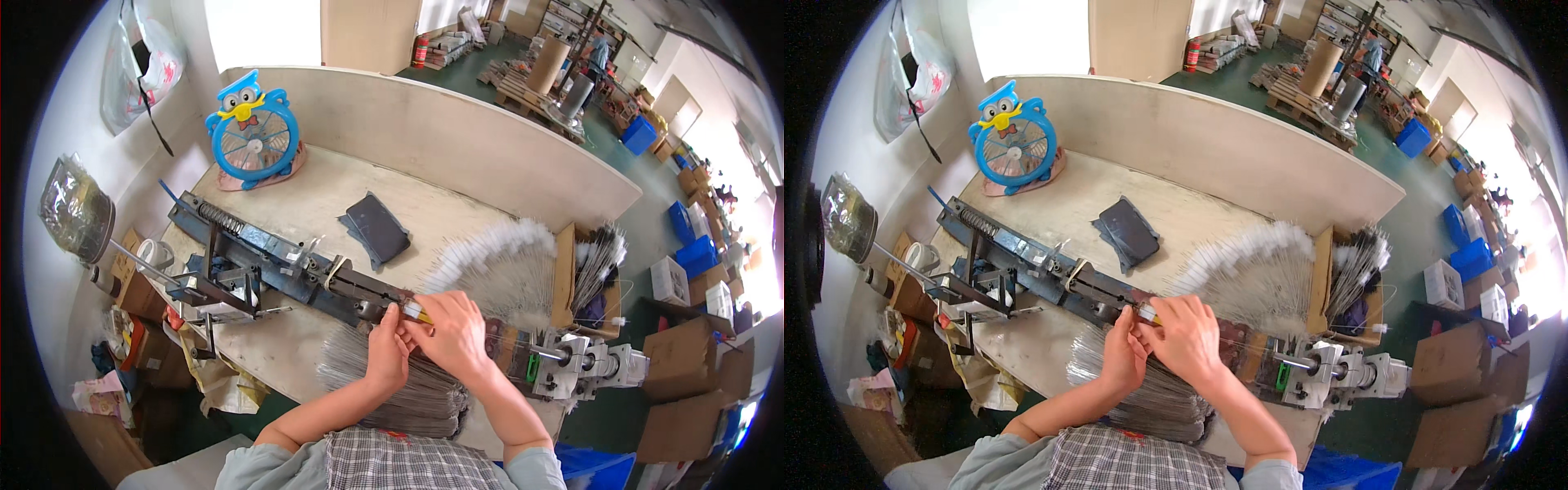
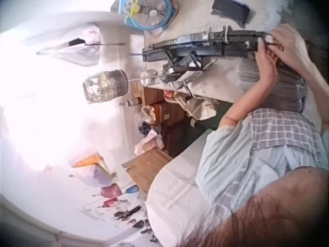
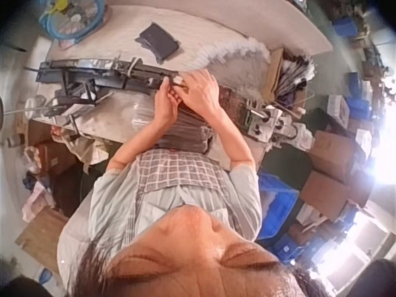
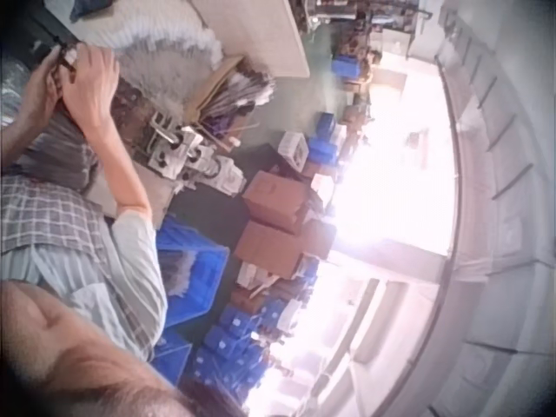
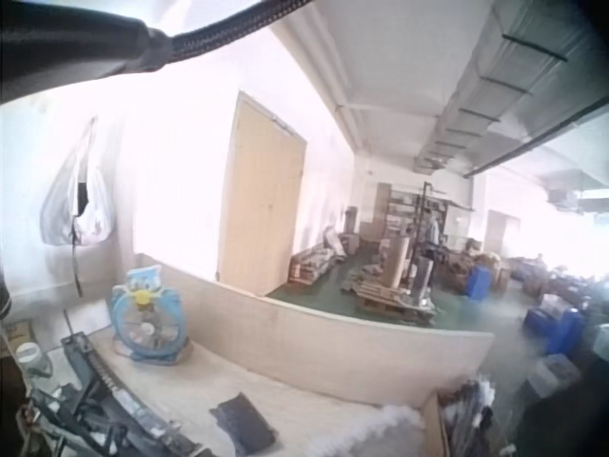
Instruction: The person manufactures small wire brushes by placing bristles between wires, operating a twisting machine fixture to secure them, and removing the formed brushes.
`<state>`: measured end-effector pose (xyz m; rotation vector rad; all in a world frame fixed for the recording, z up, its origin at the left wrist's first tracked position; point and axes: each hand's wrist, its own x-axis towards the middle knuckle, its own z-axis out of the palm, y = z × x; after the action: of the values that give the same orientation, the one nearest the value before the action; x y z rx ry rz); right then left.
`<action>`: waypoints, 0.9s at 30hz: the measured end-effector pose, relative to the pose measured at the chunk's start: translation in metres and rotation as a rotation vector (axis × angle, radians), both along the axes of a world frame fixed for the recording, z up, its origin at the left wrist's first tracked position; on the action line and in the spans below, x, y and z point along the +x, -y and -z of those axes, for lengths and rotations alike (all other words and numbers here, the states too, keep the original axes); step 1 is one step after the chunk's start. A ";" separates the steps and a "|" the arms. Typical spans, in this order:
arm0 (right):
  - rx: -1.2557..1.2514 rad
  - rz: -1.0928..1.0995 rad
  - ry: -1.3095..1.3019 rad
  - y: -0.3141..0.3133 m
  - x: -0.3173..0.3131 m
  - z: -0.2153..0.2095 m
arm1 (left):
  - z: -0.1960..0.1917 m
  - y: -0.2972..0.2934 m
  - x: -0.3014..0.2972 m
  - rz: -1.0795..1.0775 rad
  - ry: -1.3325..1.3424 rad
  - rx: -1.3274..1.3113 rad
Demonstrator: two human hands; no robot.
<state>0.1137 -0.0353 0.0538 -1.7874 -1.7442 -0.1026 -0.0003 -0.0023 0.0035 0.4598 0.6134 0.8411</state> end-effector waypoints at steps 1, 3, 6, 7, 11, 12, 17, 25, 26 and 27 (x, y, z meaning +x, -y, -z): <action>0.018 0.020 0.018 -0.002 -0.005 0.003 | -0.004 0.001 -0.001 -0.044 0.001 -0.022; 0.061 0.049 0.064 -0.002 -0.006 0.003 | 0.003 0.002 -0.002 -0.053 -0.002 -0.015; 0.125 0.021 0.062 0.006 0.002 0.001 | 0.003 0.004 0.001 -0.076 0.007 -0.003; 0.128 0.020 0.059 0.007 0.005 0.002 | 0.002 0.005 0.002 -0.079 0.016 0.000; 0.176 -0.046 0.051 0.009 0.011 0.007 | 0.002 0.006 0.004 -0.082 0.003 0.047; 0.180 -0.057 0.058 0.009 0.010 0.007 | -0.002 0.004 0.004 -0.084 -0.008 0.032; 0.156 -0.073 0.048 0.017 0.021 0.005 | -0.002 0.003 0.003 -0.088 -0.031 0.035; 0.108 -0.093 0.032 0.013 0.014 0.006 | -0.004 0.003 0.001 -0.088 -0.023 -0.013; 0.108 -0.093 0.038 0.014 0.013 0.005 | -0.003 0.003 0.000 -0.088 0.002 -0.031; 0.108 -0.089 0.027 0.014 0.013 0.005 | 0.000 0.003 0.000 -0.098 0.007 -0.030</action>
<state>0.1268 -0.0493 0.0492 -1.6361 -1.7995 -0.1813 -0.0002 -0.0052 0.0038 0.4019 0.6452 0.9251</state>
